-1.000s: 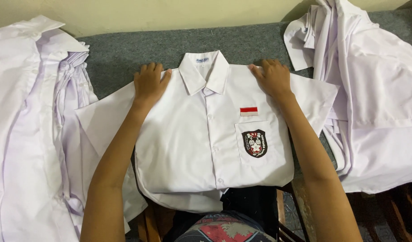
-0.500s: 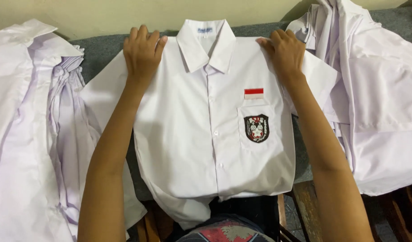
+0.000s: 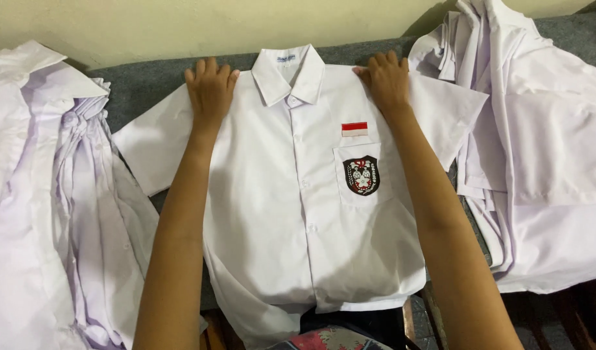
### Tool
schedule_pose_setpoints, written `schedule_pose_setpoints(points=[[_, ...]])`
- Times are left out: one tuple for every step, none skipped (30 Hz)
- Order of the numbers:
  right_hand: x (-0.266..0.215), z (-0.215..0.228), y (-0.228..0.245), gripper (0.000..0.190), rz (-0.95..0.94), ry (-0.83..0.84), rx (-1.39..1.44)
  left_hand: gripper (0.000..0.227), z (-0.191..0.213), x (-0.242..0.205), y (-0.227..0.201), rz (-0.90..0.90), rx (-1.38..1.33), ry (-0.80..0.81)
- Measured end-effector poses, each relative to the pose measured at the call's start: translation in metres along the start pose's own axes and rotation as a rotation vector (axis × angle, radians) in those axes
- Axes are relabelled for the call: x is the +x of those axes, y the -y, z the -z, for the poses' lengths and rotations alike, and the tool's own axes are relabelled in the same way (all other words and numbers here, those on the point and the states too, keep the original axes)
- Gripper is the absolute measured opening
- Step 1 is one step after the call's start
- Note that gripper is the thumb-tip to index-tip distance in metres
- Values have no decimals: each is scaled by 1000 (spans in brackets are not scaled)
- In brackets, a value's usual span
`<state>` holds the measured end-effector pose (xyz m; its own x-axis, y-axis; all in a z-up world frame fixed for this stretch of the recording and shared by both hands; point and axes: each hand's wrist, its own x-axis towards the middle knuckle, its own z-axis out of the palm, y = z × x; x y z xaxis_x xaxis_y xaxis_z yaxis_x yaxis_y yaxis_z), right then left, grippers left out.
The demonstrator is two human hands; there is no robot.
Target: Folding a white school uniform shirt on a flat work surface
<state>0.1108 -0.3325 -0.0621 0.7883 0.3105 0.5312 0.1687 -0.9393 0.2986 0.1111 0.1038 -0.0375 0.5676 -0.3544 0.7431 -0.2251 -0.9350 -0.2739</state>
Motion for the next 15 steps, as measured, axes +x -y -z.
schedule_pose_setpoints(points=[[0, -1, -1, 57, -3, 0, 0, 35, 11, 6, -2, -2, -1, 0], [0, -1, -2, 46, -31, -15, -38, 27, 23, 11, -4, 51, 32, 6], [0, -2, -2, 37, -54, -31, -75, 32, 36, 14, -7, 108, 66, 15], [1, 14, 1, 37, -52, -29, -74, 32, 37, 13, -15, 110, 67, 17], [4, 30, 5, 18, -38, -116, -56, 30, 38, 14, -22, 136, -72, 41], [6, 47, 8, 6, -24, -203, -37, 33, 40, 14, -29, 162, -211, 64], [3, 58, 18, 6, -28, -203, -39, 33, 47, 17, -48, 159, -212, 63], [-1, 70, 28, 10, -20, -169, 184, 37, 54, 19, -67, 276, -559, 177], [-6, 82, 39, 16, -10, -131, 409, 44, 62, 19, -86, 393, -907, 295], [-23, 89, 52, 16, -11, -128, 409, 44, 71, 7, -108, 393, -909, 297], [-40, 96, 63, 23, 52, -114, 481, 48, 79, -4, -130, 152, -717, 198], [-57, 103, 74, 32, 115, -98, 554, 58, 87, -16, -152, -83, -520, 98], [-77, 112, 85, 32, 112, -94, 555, 58, 92, -27, -159, -84, -524, 102], [-98, 122, 95, 40, 173, -125, 427, 57, 97, -38, -166, -124, -548, 219], [-118, 132, 104, 52, 232, -156, 297, 58, 103, -48, -174, -166, -572, 334]])
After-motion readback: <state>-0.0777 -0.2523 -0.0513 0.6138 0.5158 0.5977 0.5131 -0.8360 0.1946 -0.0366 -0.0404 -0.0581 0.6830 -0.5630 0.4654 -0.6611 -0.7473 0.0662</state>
